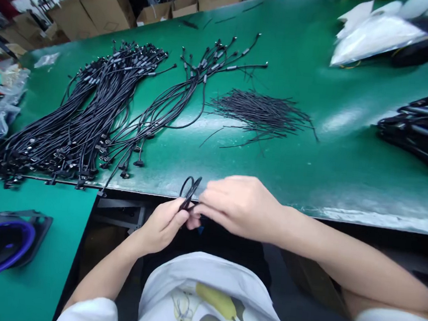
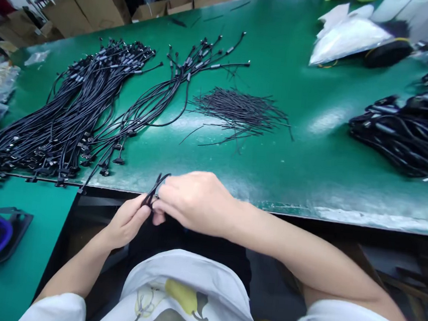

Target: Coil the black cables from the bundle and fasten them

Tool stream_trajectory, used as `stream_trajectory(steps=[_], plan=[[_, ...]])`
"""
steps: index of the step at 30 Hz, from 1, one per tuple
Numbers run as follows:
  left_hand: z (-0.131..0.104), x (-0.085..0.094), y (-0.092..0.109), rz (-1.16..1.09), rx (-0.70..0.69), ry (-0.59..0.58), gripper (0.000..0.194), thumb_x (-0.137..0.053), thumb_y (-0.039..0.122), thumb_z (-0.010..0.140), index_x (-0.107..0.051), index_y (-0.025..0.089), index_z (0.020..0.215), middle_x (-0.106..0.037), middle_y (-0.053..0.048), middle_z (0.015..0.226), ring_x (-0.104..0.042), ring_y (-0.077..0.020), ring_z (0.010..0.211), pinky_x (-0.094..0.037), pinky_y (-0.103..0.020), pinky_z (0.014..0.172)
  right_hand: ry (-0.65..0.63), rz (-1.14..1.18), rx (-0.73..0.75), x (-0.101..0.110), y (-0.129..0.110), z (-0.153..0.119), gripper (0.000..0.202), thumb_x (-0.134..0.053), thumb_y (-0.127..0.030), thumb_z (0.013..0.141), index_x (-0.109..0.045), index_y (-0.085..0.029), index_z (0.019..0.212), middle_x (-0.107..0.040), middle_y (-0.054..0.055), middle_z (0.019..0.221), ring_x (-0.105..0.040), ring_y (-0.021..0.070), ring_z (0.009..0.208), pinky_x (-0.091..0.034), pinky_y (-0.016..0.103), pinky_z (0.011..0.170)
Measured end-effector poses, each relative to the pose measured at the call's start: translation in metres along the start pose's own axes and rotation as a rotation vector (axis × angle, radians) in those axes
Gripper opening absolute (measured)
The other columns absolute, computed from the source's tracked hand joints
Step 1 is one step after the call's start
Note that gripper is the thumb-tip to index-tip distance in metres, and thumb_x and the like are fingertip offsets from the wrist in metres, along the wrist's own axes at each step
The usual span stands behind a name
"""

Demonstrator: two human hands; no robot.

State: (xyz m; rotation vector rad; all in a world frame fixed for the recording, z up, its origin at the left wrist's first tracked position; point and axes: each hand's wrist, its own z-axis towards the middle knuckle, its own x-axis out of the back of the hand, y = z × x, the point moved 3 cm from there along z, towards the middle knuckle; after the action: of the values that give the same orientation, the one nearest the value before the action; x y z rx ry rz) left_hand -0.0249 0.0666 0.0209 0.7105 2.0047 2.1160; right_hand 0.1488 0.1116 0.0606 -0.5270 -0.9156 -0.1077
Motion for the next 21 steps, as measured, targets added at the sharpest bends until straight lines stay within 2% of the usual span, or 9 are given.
stream_trajectory(steps=[2, 4, 6, 8, 11, 13, 15, 18, 21], plan=[[0.000, 0.001, -0.002, -0.198, 0.015, 0.036, 0.028, -0.045, 0.038, 0.097, -0.059, 0.015, 0.089, -0.055, 0.000, 0.063, -0.049, -0.0117, 0.057, -0.043, -0.025, 0.060, 0.145, 0.190, -0.158, -0.005, 0.017, 0.006, 0.026, -0.057, -0.044, 0.091, -0.061, -0.018, 0.097, -0.062, 0.005, 0.090, -0.056, 0.0148, 0.080, -0.042, 0.026, 0.070], [0.003, 0.003, -0.003, -0.483, 0.008, 0.103, 0.025, -0.049, 0.039, 0.095, -0.056, 0.016, 0.085, -0.047, 0.003, 0.057, -0.042, -0.0100, 0.052, -0.038, -0.024, 0.055, 0.219, 0.448, -0.334, -0.023, 0.031, 0.006, 0.043, -0.063, -0.052, 0.084, -0.058, -0.017, 0.110, -0.061, 0.008, 0.104, -0.056, 0.0182, 0.092, -0.045, 0.029, 0.078], [0.006, 0.003, -0.006, -0.706, 0.039, 0.131, 0.028, -0.053, 0.040, 0.093, -0.054, 0.016, 0.078, -0.050, 0.001, 0.060, -0.045, -0.0106, 0.055, -0.040, -0.025, 0.058, 0.192, 0.713, -0.518, -0.048, 0.039, 0.004, 0.037, -0.056, -0.052, 0.088, -0.059, -0.017, 0.099, -0.061, 0.005, 0.089, -0.056, 0.0157, 0.080, -0.045, 0.028, 0.072], [0.010, -0.001, -0.012, -0.783, 0.142, 0.156, 0.032, -0.055, 0.042, 0.092, -0.054, 0.016, 0.074, -0.056, -0.003, 0.070, -0.053, -0.0132, 0.066, -0.044, -0.029, 0.069, 0.194, 0.943, -0.686, -0.069, 0.040, 0.001, 0.034, -0.048, -0.047, 0.093, -0.057, -0.016, 0.081, -0.049, -0.003, 0.063, -0.046, 0.0102, 0.059, -0.039, 0.024, 0.059], [0.010, -0.009, -0.025, -0.759, 0.271, 0.271, 0.034, -0.053, 0.046, 0.092, -0.055, 0.016, 0.076, -0.055, -0.002, 0.072, -0.054, -0.0136, 0.071, -0.044, -0.033, 0.082, 0.307, 1.304, -0.830, -0.083, 0.034, -0.003, 0.035, -0.058, -0.047, 0.087, -0.052, -0.016, 0.073, -0.029, -0.009, 0.053, -0.024, 0.0055, 0.047, -0.023, 0.020, 0.046], [0.007, -0.014, -0.032, -0.713, 0.293, 0.345, 0.034, -0.047, 0.048, 0.095, -0.053, 0.017, 0.080, -0.048, 0.003, 0.064, -0.047, -0.0113, 0.061, -0.043, -0.032, 0.078, 0.312, 1.521, -0.863, -0.086, 0.027, -0.002, 0.036, -0.063, -0.049, 0.083, -0.049, -0.017, 0.073, -0.023, -0.011, 0.054, -0.014, 0.0043, 0.046, -0.014, 0.020, 0.043], [0.005, -0.019, -0.036, -0.585, 0.268, 0.327, 0.034, -0.042, 0.048, 0.096, -0.051, 0.018, 0.084, -0.044, 0.005, 0.060, -0.042, -0.0111, 0.058, -0.042, -0.030, 0.074, 0.340, 1.605, -0.878, -0.085, 0.021, -0.002, 0.039, -0.062, -0.052, 0.084, -0.046, -0.018, 0.073, -0.022, -0.011, 0.054, -0.011, 0.0042, 0.045, -0.014, 0.019, 0.041], [0.003, -0.021, -0.036, -0.276, 0.224, 0.235, 0.034, -0.040, 0.047, 0.097, -0.054, 0.017, 0.097, -0.045, 0.003, 0.065, -0.043, -0.0129, 0.061, -0.039, -0.029, 0.070, 0.489, 1.491, -0.846, -0.083, 0.017, -0.001, 0.042, -0.055, -0.056, 0.087, -0.042, -0.019, 0.070, -0.033, -0.006, 0.061, -0.031, 0.0063, 0.050, -0.035, 0.020, 0.048], [0.004, -0.015, -0.033, -0.055, 0.209, 0.202, 0.036, -0.036, 0.046, 0.098, -0.054, 0.017, 0.112, -0.046, 0.001, 0.072, -0.044, -0.0145, 0.065, -0.040, -0.030, 0.070, 0.612, 1.343, -0.781, -0.081, 0.016, -0.002, 0.040, -0.054, -0.055, 0.088, -0.046, -0.019, 0.073, -0.052, 0.005, 0.094, -0.055, 0.0133, 0.083, -0.050, 0.027, 0.074]])
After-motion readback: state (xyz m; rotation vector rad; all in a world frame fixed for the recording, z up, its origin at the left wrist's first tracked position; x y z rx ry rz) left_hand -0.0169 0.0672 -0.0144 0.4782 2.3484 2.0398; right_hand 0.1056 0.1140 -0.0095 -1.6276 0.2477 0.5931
